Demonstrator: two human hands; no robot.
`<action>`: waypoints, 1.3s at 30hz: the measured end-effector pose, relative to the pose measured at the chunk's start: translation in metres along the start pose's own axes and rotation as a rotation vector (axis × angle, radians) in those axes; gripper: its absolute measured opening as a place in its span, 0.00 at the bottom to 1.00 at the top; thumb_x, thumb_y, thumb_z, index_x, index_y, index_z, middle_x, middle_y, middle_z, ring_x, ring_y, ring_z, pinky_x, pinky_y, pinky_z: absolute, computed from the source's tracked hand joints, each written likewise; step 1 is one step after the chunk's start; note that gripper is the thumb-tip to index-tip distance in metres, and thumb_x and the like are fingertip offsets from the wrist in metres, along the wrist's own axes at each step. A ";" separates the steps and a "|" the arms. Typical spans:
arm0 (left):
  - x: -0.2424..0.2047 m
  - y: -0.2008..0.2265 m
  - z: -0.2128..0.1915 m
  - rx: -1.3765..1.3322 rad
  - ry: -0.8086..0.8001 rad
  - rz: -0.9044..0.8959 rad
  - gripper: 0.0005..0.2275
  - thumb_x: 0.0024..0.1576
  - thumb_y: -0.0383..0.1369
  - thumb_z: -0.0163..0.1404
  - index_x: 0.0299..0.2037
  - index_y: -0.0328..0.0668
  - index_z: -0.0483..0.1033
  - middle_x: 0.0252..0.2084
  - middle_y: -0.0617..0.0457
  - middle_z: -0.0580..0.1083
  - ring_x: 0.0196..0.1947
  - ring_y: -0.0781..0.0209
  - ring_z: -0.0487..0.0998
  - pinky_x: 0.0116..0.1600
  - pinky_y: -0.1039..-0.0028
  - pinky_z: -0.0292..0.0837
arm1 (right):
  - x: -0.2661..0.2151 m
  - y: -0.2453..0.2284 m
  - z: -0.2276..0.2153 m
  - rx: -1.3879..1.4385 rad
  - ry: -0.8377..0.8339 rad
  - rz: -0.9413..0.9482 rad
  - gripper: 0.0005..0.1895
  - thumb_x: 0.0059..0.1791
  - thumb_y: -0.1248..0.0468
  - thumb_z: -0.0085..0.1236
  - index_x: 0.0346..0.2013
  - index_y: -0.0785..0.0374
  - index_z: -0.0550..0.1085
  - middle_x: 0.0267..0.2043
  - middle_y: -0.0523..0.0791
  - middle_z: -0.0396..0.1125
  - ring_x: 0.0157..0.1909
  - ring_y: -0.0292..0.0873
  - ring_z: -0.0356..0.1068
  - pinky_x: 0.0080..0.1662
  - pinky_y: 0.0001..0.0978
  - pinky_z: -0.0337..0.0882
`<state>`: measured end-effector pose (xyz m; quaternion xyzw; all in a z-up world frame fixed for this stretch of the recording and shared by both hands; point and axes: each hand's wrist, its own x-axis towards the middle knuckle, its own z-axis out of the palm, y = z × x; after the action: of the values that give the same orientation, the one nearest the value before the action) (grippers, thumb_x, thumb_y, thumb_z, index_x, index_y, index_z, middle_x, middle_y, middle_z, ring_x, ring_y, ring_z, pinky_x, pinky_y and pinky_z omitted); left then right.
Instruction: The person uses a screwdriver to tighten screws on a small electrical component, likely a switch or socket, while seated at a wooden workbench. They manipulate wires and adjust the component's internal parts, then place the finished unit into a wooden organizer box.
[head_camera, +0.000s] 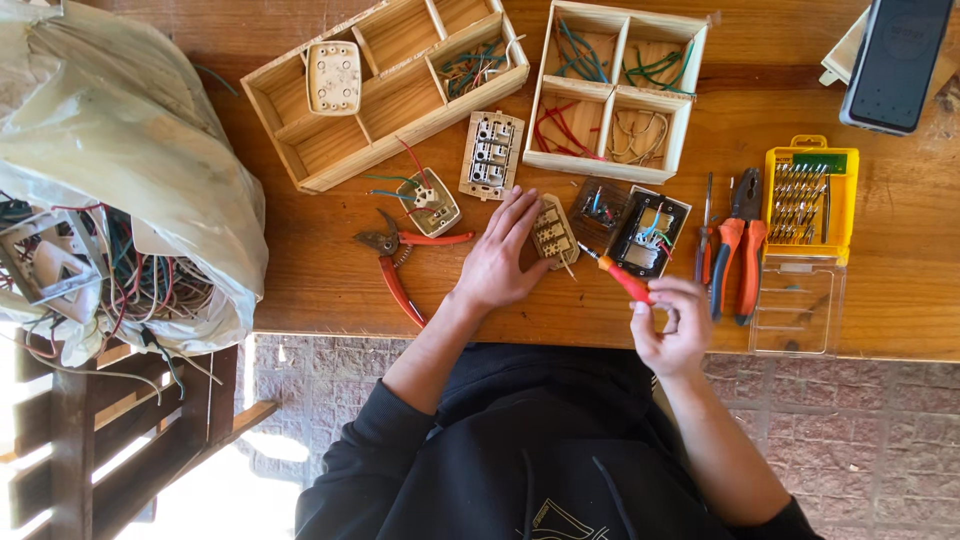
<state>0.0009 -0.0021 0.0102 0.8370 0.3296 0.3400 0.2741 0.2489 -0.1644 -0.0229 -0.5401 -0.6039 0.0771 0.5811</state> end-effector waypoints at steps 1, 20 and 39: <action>0.001 0.001 -0.003 0.001 -0.004 0.001 0.36 0.50 0.38 0.65 0.67 0.29 0.66 0.68 0.37 0.65 0.72 0.36 0.61 0.74 0.54 0.60 | -0.012 0.004 0.001 0.000 0.003 0.003 0.06 0.49 0.75 0.61 0.37 0.74 0.72 0.42 0.56 0.70 0.39 0.53 0.73 0.29 0.36 0.77; 0.226 -0.076 0.031 0.620 -0.142 -0.157 0.03 0.49 0.36 0.56 0.27 0.50 0.80 0.27 0.54 0.76 0.31 0.46 0.80 0.34 0.55 0.71 | 0.000 -0.022 0.025 -0.388 -0.157 0.063 0.07 0.45 0.72 0.62 0.37 0.64 0.74 0.43 0.47 0.71 0.42 0.48 0.72 0.45 0.38 0.72; 0.212 -0.016 -0.043 0.286 -0.041 -0.370 0.06 0.56 0.40 0.56 0.39 0.55 0.83 0.35 0.53 0.77 0.34 0.41 0.82 0.38 0.48 0.81 | 0.007 -0.025 0.027 -0.347 -0.114 0.106 0.05 0.46 0.68 0.61 0.35 0.58 0.76 0.43 0.44 0.71 0.40 0.46 0.73 0.42 0.38 0.72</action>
<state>0.0798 0.1745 0.1078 0.7994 0.5166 0.2169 0.2169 0.2156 -0.1547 -0.0093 -0.6580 -0.6109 0.0329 0.4391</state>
